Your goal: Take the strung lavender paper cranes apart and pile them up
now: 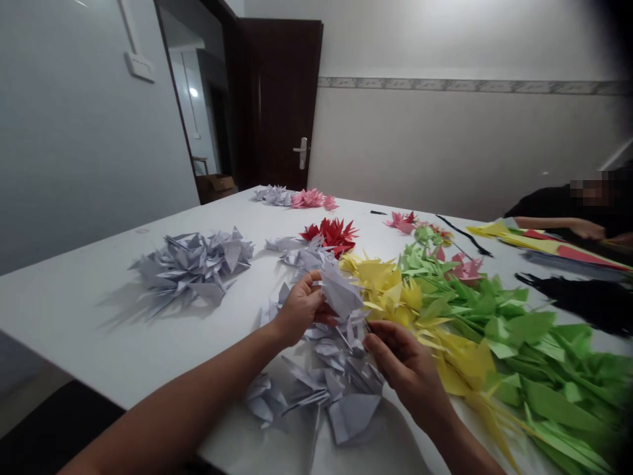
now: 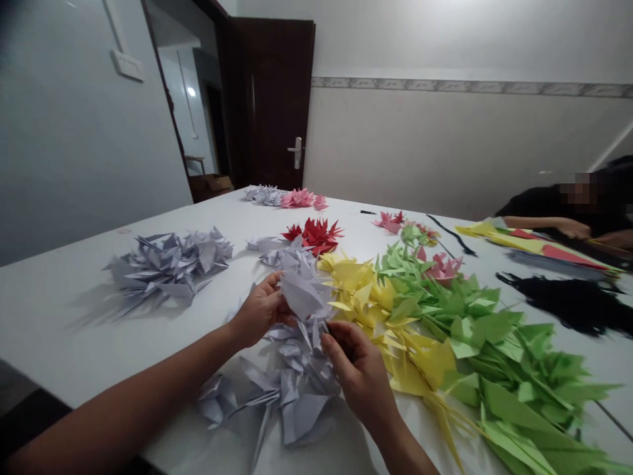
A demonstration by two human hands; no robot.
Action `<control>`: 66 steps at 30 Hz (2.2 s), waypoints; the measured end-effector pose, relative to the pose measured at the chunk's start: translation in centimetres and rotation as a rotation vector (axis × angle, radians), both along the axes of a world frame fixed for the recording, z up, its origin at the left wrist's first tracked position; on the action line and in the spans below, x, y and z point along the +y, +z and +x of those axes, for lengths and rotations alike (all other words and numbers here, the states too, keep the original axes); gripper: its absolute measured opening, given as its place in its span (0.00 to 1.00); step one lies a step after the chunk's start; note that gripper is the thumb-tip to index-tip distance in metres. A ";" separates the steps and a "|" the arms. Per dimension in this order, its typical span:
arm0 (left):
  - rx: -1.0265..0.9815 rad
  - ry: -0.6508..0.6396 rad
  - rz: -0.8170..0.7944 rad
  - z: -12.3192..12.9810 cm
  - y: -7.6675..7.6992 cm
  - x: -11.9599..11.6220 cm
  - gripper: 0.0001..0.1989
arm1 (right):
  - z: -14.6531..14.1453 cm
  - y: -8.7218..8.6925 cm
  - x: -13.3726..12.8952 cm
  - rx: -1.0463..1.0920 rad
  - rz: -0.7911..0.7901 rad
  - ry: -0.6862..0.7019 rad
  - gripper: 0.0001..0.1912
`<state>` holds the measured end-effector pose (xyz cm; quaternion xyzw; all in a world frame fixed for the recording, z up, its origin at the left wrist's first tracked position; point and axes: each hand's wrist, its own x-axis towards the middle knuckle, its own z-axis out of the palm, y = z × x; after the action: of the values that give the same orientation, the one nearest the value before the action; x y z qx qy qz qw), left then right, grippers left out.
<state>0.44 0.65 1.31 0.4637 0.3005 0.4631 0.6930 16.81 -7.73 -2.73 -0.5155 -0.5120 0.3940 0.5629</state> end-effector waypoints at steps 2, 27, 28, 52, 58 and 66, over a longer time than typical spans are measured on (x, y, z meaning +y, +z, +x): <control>-0.033 0.096 -0.002 -0.7 0.4 1.3 0.14 | 0.2 -0.2 0.1 -0.012 -0.005 -0.013 0.17; 0.436 0.147 0.338 -10.0 1.5 7.0 0.19 | 0.3 -0.4 0.3 -0.071 0.024 -0.009 0.18; 0.556 0.090 0.393 -9.8 1.3 6.9 0.19 | 0.3 -0.5 0.3 -0.076 0.028 -0.006 0.18; 0.323 0.084 0.362 -1.4 -1.5 2.1 0.18 | -0.3 -0.4 -0.2 -0.250 0.191 0.024 0.17; 0.180 -0.021 0.276 -0.5 -1.1 1.1 0.22 | -0.6 0.3 -0.5 -0.302 0.185 -0.006 0.16; 0.189 -0.046 0.336 0.1 -0.7 0.1 0.14 | -0.5 0.9 -0.8 -0.330 0.274 -0.039 0.14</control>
<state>0.50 0.75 0.59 0.6211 0.2717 0.4453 0.5850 16.36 -8.50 -1.82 -0.5014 -0.6360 0.2200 0.5437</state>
